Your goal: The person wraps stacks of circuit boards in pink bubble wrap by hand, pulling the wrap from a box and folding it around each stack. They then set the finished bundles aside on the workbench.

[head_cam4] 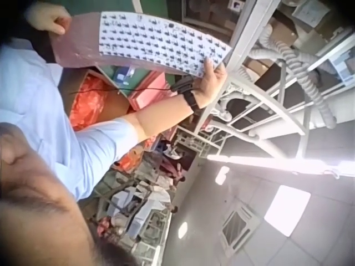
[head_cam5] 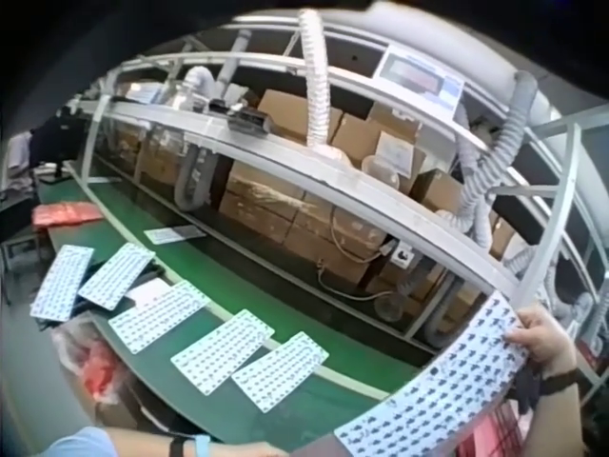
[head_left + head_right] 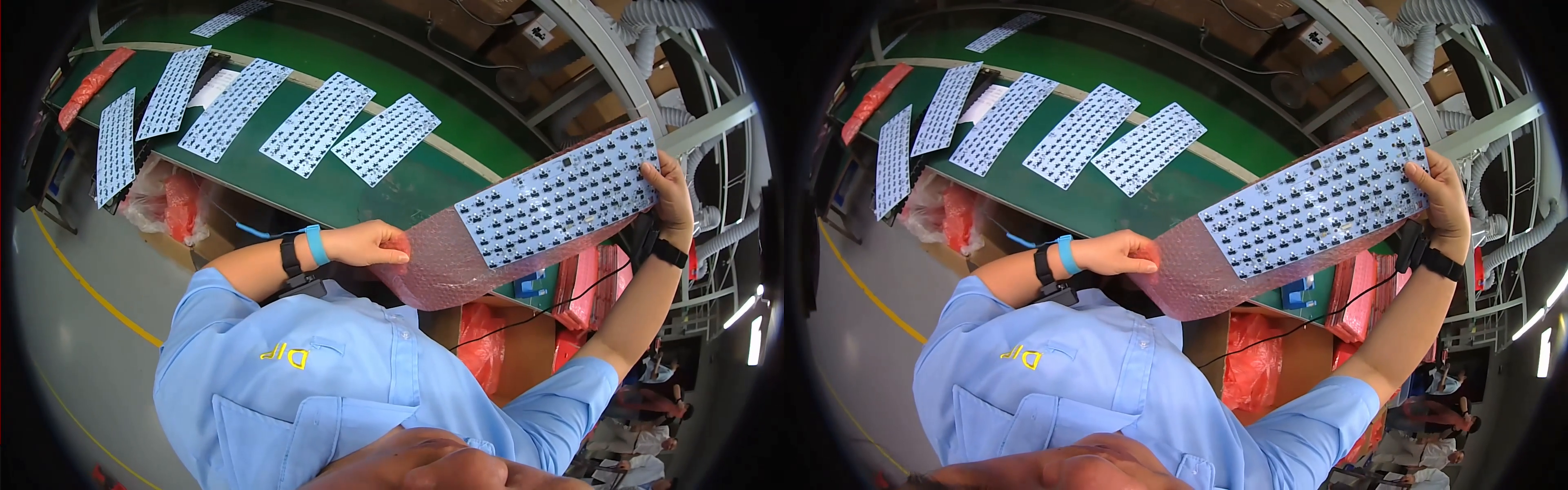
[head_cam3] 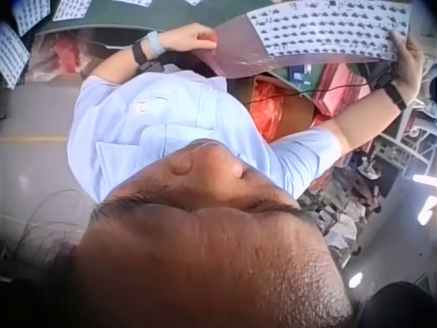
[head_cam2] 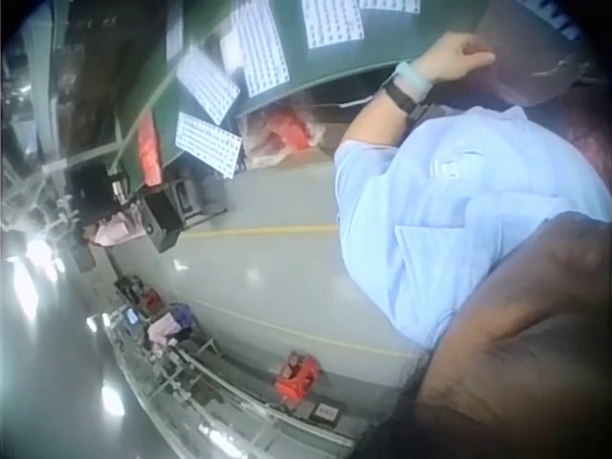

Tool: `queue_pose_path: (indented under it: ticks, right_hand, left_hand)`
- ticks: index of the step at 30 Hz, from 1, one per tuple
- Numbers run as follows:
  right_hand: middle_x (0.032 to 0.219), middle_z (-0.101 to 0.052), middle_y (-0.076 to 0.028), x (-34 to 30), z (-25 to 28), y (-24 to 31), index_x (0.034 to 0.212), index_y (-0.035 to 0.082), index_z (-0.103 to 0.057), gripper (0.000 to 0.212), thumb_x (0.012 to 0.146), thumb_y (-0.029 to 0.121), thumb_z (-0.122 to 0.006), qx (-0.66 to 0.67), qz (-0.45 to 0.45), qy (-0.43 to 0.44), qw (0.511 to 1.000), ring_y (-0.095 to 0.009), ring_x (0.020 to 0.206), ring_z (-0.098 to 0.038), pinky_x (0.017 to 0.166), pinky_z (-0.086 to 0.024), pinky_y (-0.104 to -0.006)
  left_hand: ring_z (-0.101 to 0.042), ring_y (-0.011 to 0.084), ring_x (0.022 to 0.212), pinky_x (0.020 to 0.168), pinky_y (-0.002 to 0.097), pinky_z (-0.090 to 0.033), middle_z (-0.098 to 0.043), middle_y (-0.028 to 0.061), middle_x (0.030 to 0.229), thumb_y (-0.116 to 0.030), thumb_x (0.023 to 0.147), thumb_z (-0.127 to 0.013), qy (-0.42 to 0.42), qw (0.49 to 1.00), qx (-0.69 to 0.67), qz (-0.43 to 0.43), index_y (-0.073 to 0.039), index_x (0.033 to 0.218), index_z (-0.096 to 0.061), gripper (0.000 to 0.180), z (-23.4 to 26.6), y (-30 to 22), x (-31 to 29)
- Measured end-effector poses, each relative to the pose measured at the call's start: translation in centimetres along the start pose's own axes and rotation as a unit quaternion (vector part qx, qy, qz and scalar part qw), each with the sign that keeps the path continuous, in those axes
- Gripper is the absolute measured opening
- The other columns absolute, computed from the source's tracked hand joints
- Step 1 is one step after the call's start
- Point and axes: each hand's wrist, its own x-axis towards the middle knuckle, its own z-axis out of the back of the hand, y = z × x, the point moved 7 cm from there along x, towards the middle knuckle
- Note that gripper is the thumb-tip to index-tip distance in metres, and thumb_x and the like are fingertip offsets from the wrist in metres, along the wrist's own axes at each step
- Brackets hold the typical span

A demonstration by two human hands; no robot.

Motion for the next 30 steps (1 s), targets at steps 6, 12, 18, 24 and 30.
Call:
queue_pose_path:
  ticks: [6,12,18,24,30]
  right_hand:
    - [0.093,-0.071,-0.007,-0.1,-0.1,-0.3,0.109,-0.004,-0.064,0.025,0.089,0.01,-0.066,0.001,0.007,-0.041,0.999,-0.011,0.075,-0.067,0.068,-0.054,-0.025]
    - [0.092,-0.07,-0.003,-0.7,-4.7,0.1,0.105,-0.005,-0.065,0.021,0.092,0.011,-0.064,-0.2,0.084,-0.098,0.971,-0.006,0.082,-0.062,0.074,-0.05,-0.0224]
    - [0.088,-0.068,-0.011,-0.7,-19.9,-3.7,0.098,0.007,-0.067,0.022,0.08,-0.002,-0.061,-0.473,0.341,-0.236,0.777,-0.029,0.074,-0.064,0.063,-0.053,-0.0383]
    - [0.099,-0.064,-0.006,-1.9,-32.5,-15.4,0.104,0.008,-0.063,0.032,0.075,0.02,-0.071,-0.54,0.238,-0.151,0.793,-0.026,0.082,-0.063,0.065,-0.052,-0.0367]
    - [0.106,-0.059,-0.006,-2.2,-34.2,-16.9,0.112,0.007,-0.058,0.051,0.074,0.038,-0.073,-0.437,0.188,-0.116,0.872,-0.025,0.088,-0.061,0.067,-0.05,-0.0374]
  left_hand:
    - [-0.064,0.0096,0.085,0.079,0.0263,-0.05,-0.07,0.0036,0.092,-0.018,0.092,-0.066,0.001,0.996,-0.084,0.028,0.0,0.1,-0.067,0.02,-0.5,-0.6,-0.8]
    - [-0.065,0.0102,0.081,0.074,0.0254,-0.052,-0.069,0.004,0.086,-0.014,0.09,-0.069,-0.03,0.996,0.047,0.069,0.0,0.103,-0.065,0.02,1.9,1.9,1.8]
    - [-0.067,0.014,0.075,0.065,0.0286,-0.053,-0.069,0.007,0.082,-0.008,0.083,-0.073,-0.174,0.975,-0.027,0.137,0.002,0.118,-0.057,0.04,7.0,2.7,8.0]
    - [-0.066,0.0159,0.07,0.064,0.0287,-0.053,-0.068,0.0081,0.078,-0.006,0.075,-0.076,-0.234,0.957,0.143,0.093,0.0,0.133,-0.045,0.066,7.6,4.4,6.7]
    - [-0.063,0.0131,0.065,0.062,0.0271,-0.051,-0.067,0.0079,0.072,-0.004,0.072,-0.075,-0.232,0.945,0.209,0.094,-0.001,0.142,-0.035,0.081,6.7,2.5,4.1]
